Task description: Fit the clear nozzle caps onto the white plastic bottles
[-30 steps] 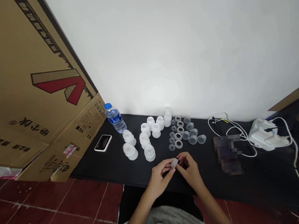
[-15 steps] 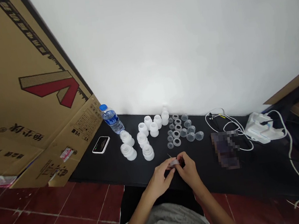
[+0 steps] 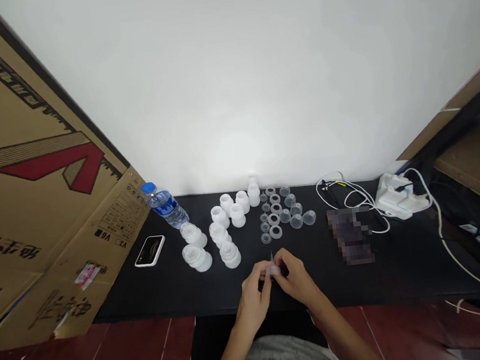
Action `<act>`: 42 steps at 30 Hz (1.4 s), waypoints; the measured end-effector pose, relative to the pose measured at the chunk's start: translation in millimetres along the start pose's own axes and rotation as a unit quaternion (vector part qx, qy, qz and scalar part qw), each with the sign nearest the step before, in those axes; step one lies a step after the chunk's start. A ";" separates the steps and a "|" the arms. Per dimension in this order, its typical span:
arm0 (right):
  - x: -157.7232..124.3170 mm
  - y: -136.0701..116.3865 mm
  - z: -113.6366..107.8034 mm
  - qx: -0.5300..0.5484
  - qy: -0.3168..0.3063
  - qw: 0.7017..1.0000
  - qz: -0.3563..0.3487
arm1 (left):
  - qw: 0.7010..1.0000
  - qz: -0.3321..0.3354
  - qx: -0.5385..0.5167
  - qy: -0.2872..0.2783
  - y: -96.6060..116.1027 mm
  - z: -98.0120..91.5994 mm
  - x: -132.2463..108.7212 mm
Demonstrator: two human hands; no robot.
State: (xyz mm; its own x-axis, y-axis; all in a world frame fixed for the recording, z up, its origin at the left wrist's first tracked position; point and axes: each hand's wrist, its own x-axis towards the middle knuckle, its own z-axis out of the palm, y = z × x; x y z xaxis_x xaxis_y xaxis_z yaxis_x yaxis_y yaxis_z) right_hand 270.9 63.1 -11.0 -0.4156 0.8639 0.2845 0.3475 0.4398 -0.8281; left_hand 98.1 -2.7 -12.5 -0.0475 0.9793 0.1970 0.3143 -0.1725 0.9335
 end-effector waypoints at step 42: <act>16.2 2.9 -3.8 0.157 0.021 0.984 0.086 | 0.991 -0.053 -0.097 0.072 -11.5 -3.0 3.7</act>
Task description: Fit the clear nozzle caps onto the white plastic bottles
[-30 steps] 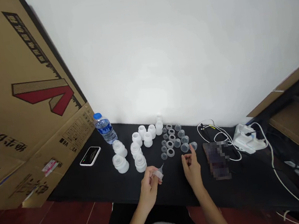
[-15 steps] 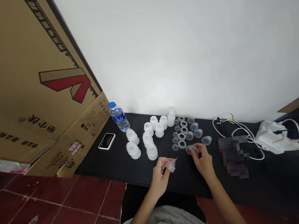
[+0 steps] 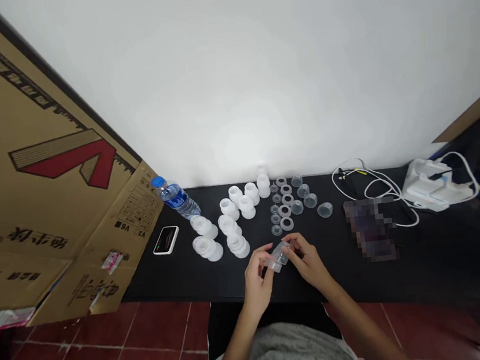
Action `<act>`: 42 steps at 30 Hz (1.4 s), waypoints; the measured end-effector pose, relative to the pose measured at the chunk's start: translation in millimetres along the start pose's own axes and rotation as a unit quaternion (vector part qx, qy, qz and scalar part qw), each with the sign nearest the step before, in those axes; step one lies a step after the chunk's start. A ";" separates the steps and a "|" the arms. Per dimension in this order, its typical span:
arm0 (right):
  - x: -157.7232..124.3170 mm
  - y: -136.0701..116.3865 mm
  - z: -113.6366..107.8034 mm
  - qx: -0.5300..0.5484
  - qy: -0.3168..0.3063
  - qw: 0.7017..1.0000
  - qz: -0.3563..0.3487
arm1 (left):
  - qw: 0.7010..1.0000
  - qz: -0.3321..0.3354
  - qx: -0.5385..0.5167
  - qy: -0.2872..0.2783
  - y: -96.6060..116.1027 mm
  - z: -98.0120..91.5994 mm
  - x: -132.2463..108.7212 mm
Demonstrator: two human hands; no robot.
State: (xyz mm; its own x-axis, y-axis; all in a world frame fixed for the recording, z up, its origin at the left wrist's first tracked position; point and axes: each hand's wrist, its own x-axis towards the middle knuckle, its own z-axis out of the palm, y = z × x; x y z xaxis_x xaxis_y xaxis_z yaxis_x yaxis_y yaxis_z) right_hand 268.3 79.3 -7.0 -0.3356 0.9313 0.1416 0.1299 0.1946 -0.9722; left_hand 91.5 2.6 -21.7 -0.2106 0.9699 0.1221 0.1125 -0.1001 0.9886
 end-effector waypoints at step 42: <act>125.3 -58.9 44.6 -0.417 -0.022 0.880 -0.228 | 0.994 -0.058 -0.093 -0.018 -9.1 12.6 -1.5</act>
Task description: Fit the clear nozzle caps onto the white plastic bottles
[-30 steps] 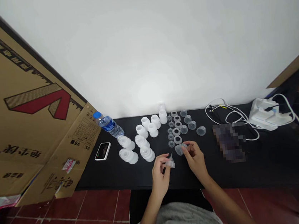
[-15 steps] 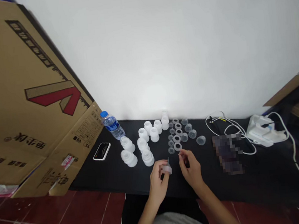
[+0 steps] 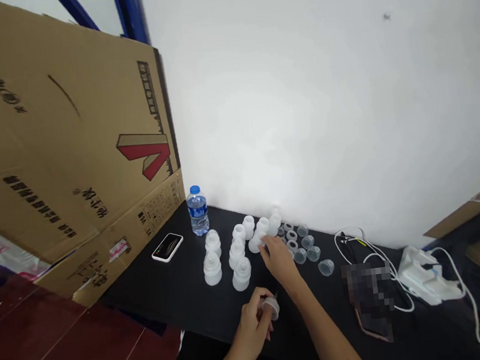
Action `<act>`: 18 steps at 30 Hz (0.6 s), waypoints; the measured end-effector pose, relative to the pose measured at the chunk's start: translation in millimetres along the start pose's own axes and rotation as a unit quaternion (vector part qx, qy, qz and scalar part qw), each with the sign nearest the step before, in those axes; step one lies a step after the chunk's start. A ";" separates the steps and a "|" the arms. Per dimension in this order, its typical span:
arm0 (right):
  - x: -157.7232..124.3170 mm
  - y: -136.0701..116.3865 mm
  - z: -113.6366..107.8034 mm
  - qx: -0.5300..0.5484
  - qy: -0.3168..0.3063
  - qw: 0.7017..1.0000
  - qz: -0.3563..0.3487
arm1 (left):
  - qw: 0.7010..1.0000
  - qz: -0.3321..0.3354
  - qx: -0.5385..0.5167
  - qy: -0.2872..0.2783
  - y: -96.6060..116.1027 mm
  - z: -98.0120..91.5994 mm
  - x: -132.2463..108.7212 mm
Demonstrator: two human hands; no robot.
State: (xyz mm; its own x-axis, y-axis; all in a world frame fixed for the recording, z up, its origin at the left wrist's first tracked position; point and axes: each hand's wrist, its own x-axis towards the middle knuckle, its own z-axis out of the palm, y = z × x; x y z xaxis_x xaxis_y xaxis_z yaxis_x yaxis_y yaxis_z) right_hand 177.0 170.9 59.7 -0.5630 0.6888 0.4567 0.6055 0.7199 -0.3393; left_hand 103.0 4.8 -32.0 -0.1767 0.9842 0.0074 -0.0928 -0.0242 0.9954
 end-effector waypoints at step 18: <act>-169.5 -12.2 7.1 0.456 0.126 0.838 0.273 | 0.996 0.042 -0.074 0.018 5.9 2.7 -5.7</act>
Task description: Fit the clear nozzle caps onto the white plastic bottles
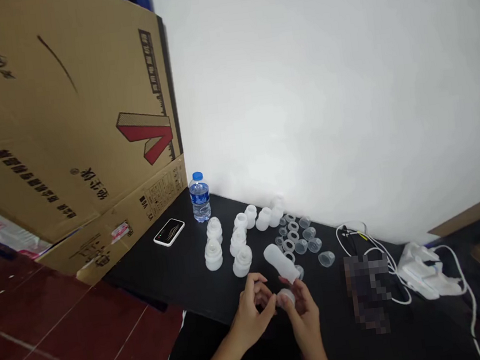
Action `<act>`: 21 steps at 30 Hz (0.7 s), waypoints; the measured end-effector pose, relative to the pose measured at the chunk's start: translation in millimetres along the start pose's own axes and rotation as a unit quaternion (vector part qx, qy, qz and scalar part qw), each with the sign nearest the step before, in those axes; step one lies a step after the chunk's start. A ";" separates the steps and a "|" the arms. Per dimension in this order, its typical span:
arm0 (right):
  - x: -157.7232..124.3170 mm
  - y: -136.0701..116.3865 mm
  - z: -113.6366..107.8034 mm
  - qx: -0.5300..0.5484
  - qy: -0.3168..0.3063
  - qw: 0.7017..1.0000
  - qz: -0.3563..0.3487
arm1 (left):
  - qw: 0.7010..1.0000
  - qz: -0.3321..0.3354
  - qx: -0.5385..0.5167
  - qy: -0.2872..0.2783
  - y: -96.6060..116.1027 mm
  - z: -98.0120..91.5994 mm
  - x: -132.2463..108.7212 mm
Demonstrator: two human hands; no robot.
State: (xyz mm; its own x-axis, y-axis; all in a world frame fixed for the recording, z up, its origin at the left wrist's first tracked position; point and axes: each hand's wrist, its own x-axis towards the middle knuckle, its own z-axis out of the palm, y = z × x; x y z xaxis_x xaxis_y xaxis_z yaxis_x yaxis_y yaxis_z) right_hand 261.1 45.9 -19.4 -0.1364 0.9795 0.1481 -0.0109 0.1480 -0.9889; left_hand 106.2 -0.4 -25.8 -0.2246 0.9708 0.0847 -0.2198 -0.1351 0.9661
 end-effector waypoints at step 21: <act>11.3 -11.4 -27.7 0.041 -0.051 0.996 0.060 | 0.997 -0.053 -0.006 0.049 9.6 -18.2 8.7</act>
State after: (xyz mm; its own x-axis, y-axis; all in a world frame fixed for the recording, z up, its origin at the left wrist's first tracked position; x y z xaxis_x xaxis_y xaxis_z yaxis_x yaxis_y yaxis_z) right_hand 287.1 59.1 -6.1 -0.2412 0.9699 0.0318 -0.0680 0.0158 -0.9976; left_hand 84.8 3.1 -20.3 -0.2905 0.9560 -0.0417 -0.2583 -0.0364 0.9654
